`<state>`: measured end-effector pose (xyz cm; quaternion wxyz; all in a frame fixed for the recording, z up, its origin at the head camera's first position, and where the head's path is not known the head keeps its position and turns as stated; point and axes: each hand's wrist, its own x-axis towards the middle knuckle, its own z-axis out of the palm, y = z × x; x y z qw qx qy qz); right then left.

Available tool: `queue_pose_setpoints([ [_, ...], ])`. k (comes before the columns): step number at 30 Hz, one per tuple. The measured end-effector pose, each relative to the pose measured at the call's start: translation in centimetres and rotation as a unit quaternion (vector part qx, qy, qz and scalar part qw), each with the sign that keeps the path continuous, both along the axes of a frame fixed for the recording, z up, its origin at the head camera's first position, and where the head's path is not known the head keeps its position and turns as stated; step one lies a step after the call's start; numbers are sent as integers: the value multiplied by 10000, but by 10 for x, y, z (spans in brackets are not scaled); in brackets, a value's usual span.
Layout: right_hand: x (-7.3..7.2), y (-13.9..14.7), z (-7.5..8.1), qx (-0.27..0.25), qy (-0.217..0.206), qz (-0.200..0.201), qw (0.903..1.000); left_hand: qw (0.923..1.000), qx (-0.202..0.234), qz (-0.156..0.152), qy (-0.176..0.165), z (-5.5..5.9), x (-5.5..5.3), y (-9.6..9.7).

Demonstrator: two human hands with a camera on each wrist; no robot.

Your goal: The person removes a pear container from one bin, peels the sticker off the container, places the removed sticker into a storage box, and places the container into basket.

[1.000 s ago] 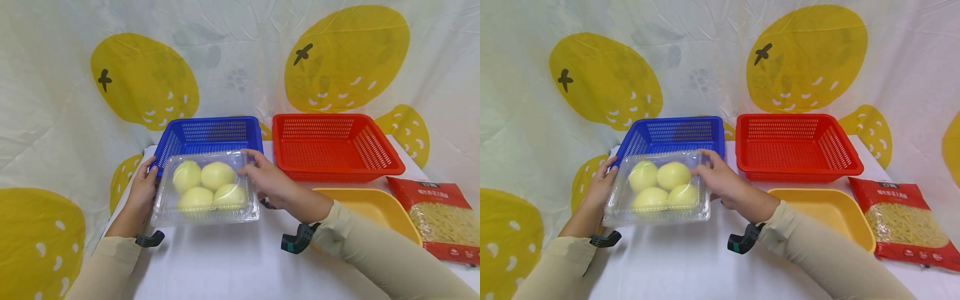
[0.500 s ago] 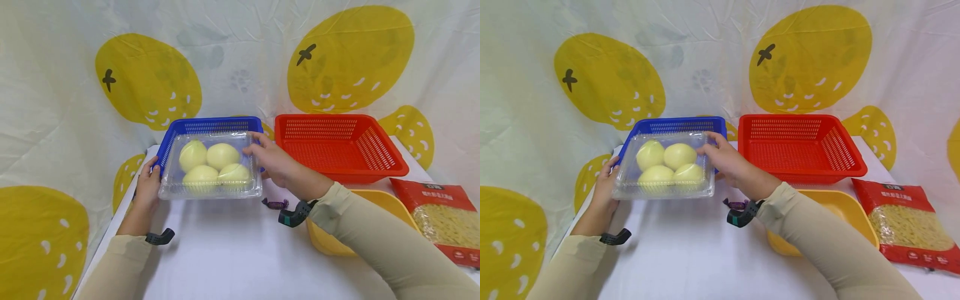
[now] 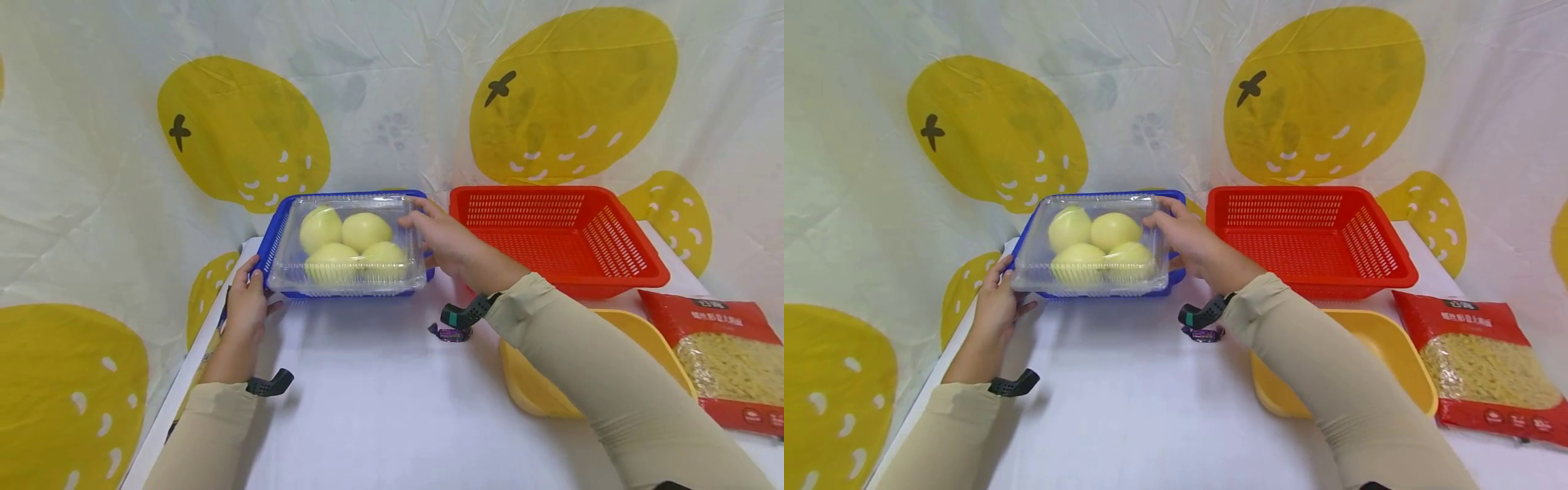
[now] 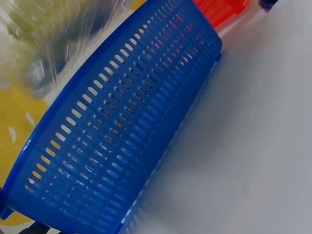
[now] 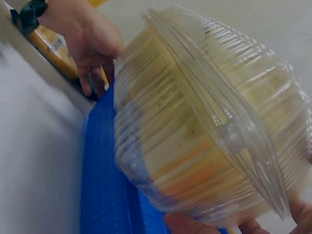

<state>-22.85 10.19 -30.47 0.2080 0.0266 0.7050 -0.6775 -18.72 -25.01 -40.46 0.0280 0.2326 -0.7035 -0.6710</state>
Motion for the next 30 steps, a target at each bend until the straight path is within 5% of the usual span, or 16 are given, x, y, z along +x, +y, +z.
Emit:
queue_pose_setpoints([
  [16, -49, -12, -16, -291, -108, 44, 9995, 9998, 197, 65, -65, 2, 2, 0],
  [30, -72, -20, -29, -95, -181, -41, 9998, 10000, 82, -23, 13, -1, 0, 1],
])
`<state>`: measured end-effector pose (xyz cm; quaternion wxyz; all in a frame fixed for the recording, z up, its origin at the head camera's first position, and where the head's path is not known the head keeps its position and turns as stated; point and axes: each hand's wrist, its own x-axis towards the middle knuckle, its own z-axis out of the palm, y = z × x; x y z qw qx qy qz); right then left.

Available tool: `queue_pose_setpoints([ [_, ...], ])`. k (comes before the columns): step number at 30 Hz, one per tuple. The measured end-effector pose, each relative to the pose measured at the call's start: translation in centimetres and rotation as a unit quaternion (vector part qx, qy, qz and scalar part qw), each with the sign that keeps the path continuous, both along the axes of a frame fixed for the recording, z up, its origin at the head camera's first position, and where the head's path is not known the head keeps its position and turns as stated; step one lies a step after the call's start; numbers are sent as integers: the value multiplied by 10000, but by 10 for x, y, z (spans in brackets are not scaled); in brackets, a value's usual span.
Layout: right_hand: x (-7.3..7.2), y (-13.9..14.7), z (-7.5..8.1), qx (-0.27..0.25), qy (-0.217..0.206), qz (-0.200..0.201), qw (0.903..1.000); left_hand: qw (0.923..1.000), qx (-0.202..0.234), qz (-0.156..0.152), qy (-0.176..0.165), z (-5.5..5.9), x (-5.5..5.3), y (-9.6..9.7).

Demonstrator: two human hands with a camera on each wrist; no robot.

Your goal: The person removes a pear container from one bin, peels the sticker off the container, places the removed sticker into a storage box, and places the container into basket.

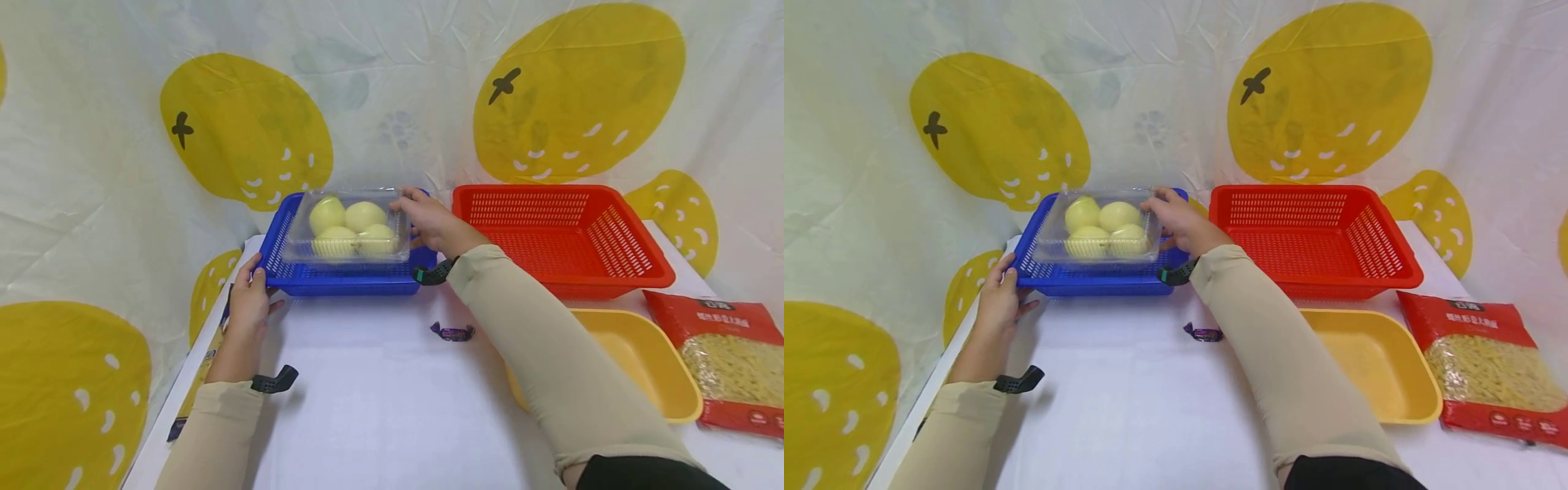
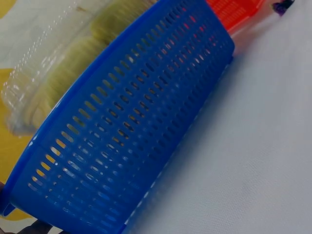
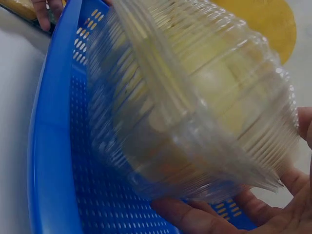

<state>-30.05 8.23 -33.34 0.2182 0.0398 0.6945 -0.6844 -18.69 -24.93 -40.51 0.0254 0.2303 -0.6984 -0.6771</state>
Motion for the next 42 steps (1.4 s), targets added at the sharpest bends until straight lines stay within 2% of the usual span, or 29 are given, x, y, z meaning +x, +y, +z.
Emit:
queue_pose_setpoints([
  [10, -9, -16, -15, 164, -93, 165, 9997, 10000, 32, 27, -33, -1, -1, -1],
  [19, -10, -27, -26, 509, 99, 281, 9983, 9999, 64, 3, -102, 0, 2, -1],
  [25, -12, -28, -31, 393, -109, 217, 9989, 9998, -53, -28, -168, 0, 2, -1],
  [31, -17, -25, -32, 212, -310, 271, 9989, 9998, -122, -119, -78, 0, 1, -2],
  [42, -30, -25, -35, -144, -389, 456, 9981, 9996, -225, -81, -143, 1, 1, -2],
])
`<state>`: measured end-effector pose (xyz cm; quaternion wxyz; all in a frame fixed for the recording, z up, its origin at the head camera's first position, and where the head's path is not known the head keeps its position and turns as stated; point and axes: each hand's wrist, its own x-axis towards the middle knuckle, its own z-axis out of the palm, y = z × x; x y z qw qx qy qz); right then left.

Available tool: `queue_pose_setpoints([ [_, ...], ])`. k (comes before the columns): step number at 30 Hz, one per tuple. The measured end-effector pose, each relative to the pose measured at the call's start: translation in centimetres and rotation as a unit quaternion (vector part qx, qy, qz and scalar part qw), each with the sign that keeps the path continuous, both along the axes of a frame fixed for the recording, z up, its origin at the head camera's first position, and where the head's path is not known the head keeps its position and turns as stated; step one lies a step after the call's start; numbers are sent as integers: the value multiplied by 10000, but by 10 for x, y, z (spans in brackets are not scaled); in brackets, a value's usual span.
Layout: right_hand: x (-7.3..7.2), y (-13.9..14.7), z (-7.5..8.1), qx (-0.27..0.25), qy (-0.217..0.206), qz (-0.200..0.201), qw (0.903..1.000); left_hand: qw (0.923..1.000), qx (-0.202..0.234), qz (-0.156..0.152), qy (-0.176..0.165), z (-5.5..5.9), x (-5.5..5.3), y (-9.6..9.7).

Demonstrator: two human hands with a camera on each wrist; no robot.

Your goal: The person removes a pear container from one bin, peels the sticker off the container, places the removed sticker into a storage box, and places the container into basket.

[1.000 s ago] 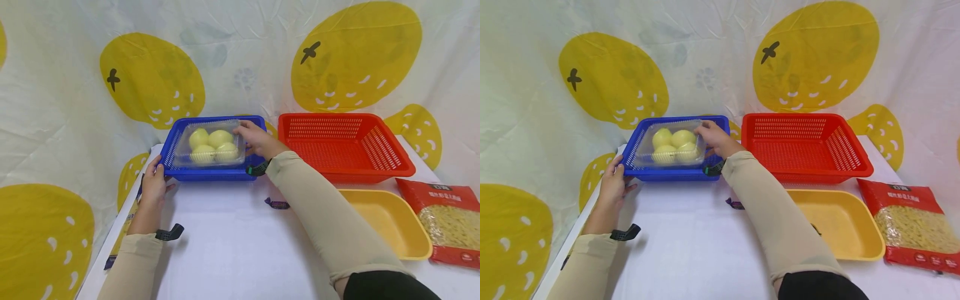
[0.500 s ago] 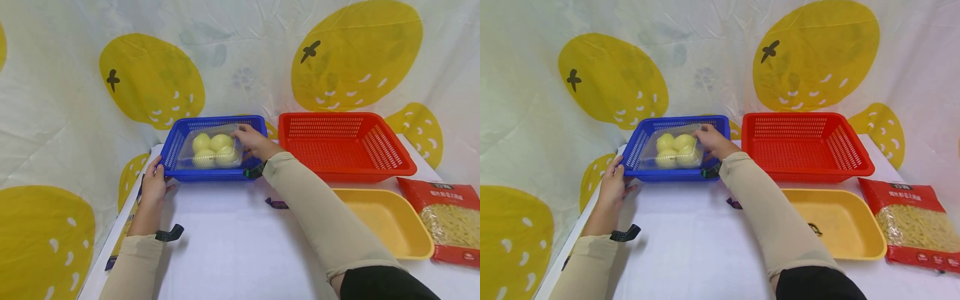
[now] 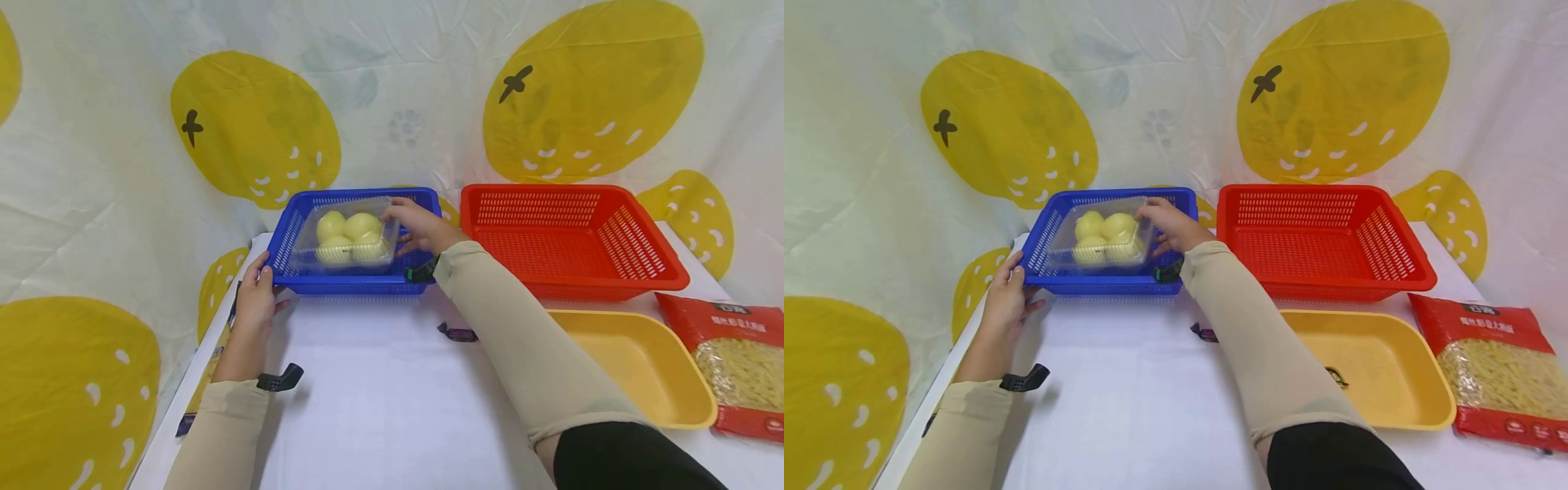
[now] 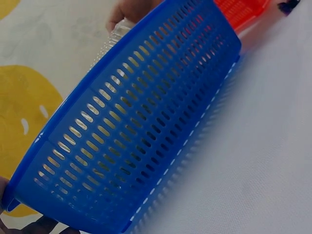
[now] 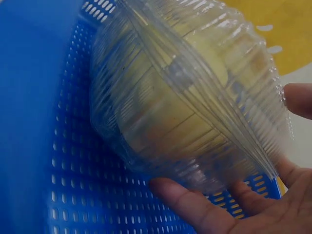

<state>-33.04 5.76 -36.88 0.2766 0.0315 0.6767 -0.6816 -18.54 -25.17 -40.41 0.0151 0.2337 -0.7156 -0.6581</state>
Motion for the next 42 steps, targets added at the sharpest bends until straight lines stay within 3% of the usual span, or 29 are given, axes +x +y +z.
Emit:
queue_pose_setpoints([
  [12, -12, 0, -4, -200, 52, 158, 9997, 10000, 2, -65, 24, 0, 1, -1],
  [42, -11, -4, -13, -164, 353, 256, 9989, 9997, 131, -206, 63, -1, 2, -3],
])
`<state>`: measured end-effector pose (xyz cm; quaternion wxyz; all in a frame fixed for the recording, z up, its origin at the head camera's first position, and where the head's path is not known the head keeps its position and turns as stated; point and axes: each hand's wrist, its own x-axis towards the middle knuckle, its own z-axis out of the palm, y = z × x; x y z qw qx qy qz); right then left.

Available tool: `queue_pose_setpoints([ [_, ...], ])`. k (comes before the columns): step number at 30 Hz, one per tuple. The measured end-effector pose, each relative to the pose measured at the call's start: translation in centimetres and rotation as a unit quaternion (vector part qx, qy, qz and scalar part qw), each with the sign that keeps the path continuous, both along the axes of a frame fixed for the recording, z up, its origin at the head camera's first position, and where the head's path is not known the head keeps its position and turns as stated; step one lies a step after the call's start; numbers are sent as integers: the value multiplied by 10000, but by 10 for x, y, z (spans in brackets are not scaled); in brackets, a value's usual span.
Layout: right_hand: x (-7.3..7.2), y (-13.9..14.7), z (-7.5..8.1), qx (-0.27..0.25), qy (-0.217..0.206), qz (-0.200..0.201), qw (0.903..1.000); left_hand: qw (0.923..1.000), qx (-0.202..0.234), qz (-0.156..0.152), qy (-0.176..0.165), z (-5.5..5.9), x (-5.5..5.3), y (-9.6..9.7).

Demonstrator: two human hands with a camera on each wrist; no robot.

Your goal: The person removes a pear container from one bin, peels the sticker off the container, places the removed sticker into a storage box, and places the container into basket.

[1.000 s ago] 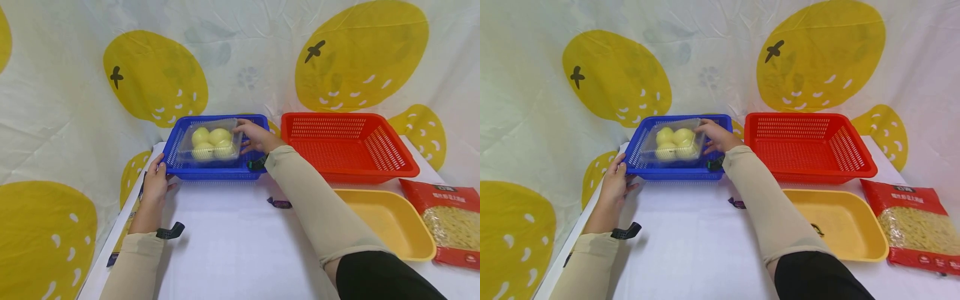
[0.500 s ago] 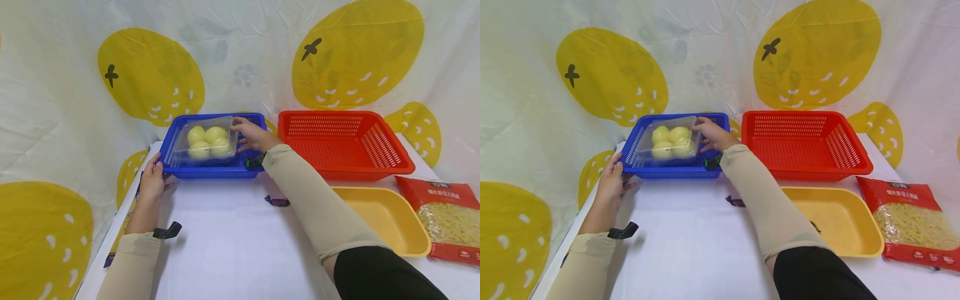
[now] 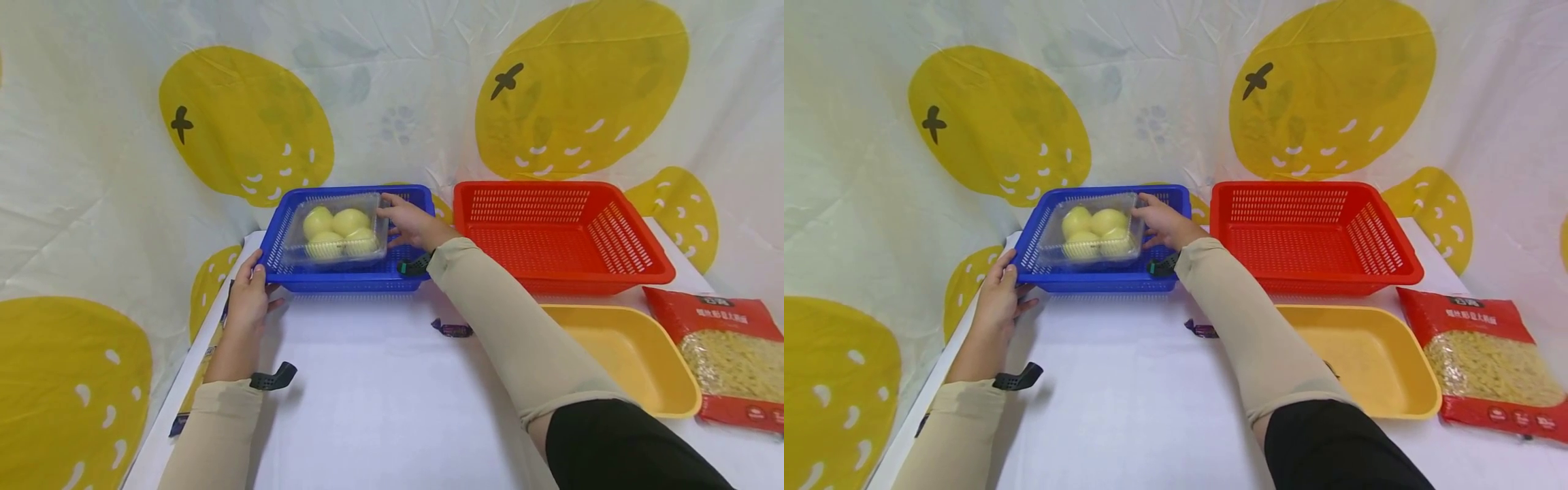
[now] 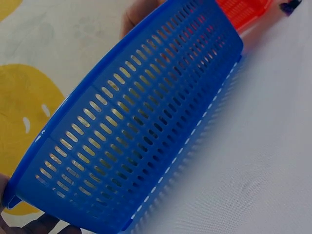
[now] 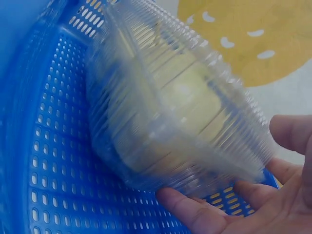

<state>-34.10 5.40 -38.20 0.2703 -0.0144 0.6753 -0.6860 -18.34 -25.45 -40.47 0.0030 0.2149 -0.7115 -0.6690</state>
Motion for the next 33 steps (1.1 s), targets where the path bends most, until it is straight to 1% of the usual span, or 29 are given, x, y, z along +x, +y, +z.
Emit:
queue_pose_setpoints([
  [7, 0, -1, -2, 160, 23, 53, 9999, 10000, -35, -5, 0, -1, 1, 0],
  [11, 1, -5, -2, 244, 39, 9, 9997, 10000, -79, 39, -8, -1, 2, -2],
  [17, 4, -7, -3, 462, 73, -167, 9988, 9999, -84, -49, -28, -1, 1, -2],
  [26, 7, -5, -1, 624, 136, -164, 9978, 9998, -155, -40, -73, -2, 0, 0],
  [30, 7, -5, -1, 617, 223, -173, 9977, 9999, -152, -20, -63, -2, 1, 1],
  [33, 9, -4, 0, 664, 335, -263, 9969, 9998, -188, -25, -63, -1, 1, 1],
])
